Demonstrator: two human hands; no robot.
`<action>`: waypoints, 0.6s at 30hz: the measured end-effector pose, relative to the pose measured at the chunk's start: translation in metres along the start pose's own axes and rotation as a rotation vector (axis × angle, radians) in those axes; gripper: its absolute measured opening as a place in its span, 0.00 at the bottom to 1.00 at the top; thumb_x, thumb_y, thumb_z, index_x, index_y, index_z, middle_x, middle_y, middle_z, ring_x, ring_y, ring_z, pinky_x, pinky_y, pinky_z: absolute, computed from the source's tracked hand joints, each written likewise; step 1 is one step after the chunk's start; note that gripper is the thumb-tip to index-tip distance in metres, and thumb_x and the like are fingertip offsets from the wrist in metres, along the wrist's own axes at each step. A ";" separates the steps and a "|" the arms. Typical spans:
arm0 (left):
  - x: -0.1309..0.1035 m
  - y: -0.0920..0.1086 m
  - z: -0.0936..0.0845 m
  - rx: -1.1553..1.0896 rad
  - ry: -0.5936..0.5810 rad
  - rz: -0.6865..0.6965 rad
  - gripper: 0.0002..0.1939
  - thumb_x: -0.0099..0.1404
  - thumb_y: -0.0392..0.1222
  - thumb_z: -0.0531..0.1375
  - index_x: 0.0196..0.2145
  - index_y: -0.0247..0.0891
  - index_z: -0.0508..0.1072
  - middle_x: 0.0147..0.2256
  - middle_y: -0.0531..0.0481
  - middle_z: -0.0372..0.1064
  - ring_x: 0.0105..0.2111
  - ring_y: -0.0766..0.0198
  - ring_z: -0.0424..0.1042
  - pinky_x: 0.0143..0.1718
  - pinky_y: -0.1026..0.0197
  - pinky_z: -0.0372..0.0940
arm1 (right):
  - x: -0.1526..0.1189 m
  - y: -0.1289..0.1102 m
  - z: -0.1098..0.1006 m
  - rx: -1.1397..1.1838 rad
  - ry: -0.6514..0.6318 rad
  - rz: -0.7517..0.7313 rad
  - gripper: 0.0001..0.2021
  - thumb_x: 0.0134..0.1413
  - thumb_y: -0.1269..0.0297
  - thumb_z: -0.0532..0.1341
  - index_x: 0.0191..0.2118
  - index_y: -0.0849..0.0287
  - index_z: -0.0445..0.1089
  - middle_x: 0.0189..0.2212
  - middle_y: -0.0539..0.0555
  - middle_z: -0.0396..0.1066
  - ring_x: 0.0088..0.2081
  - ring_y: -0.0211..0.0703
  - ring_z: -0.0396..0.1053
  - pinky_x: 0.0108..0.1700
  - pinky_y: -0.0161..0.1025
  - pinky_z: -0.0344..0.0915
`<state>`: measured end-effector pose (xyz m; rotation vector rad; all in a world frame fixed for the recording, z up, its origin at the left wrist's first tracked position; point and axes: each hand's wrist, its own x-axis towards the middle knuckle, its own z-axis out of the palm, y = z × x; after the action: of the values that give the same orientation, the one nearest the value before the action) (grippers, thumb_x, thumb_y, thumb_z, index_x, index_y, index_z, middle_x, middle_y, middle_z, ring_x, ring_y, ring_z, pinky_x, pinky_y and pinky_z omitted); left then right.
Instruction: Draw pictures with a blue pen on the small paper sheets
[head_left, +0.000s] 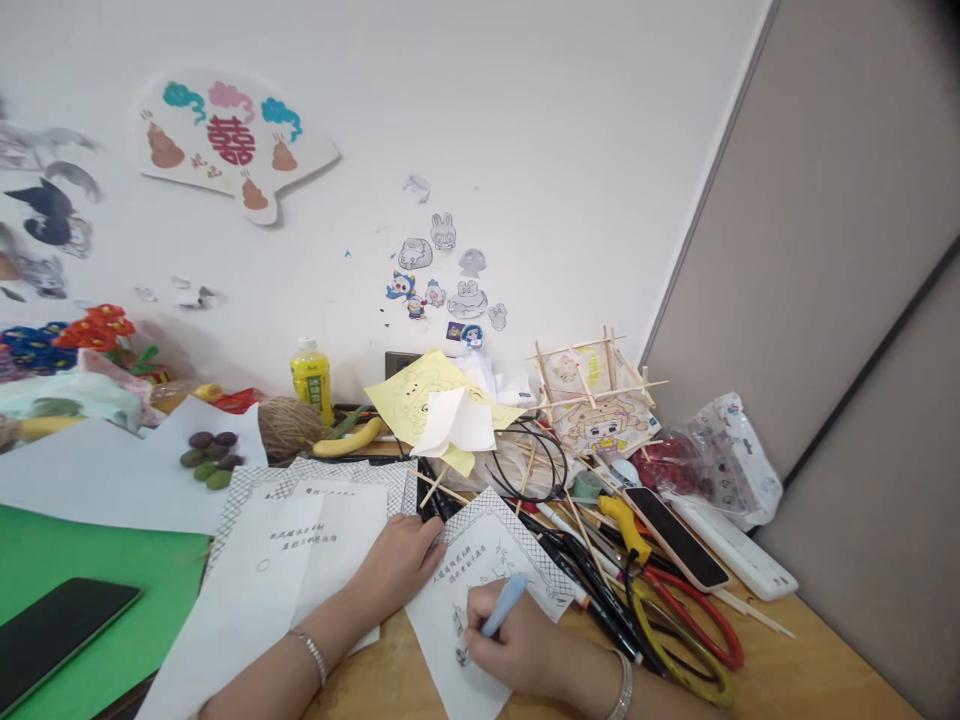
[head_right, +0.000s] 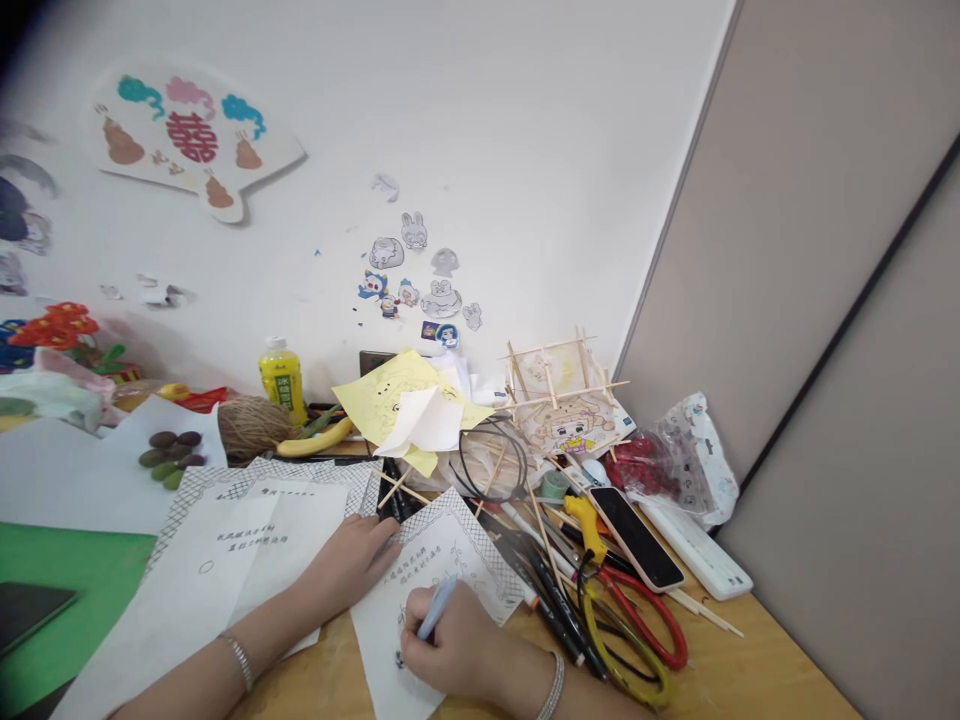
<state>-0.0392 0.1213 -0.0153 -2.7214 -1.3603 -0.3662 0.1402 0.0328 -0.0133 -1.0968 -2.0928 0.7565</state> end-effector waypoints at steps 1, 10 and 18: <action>0.000 0.000 0.000 -0.004 0.001 0.001 0.08 0.66 0.40 0.49 0.33 0.38 0.66 0.29 0.47 0.69 0.32 0.55 0.68 0.37 0.55 0.59 | 0.000 0.001 0.001 -0.016 0.023 0.004 0.08 0.43 0.74 0.55 0.20 0.58 0.55 0.18 0.45 0.57 0.24 0.35 0.57 0.27 0.31 0.53; -0.001 0.000 0.001 -0.012 0.006 0.002 0.08 0.66 0.40 0.49 0.33 0.38 0.66 0.29 0.47 0.69 0.32 0.56 0.68 0.37 0.55 0.58 | 0.002 0.008 0.006 -0.201 0.142 0.034 0.07 0.48 0.70 0.57 0.23 0.58 0.60 0.20 0.46 0.62 0.25 0.36 0.61 0.29 0.32 0.53; 0.000 0.001 0.000 -0.010 0.017 0.010 0.08 0.66 0.40 0.48 0.33 0.38 0.66 0.29 0.47 0.69 0.32 0.57 0.68 0.37 0.56 0.58 | 0.003 0.006 0.005 -0.263 0.112 0.048 0.04 0.49 0.70 0.58 0.25 0.58 0.63 0.23 0.48 0.67 0.28 0.38 0.63 0.30 0.33 0.54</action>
<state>-0.0386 0.1207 -0.0151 -2.7253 -1.3438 -0.3961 0.1376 0.0378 -0.0204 -1.3023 -2.1180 0.4383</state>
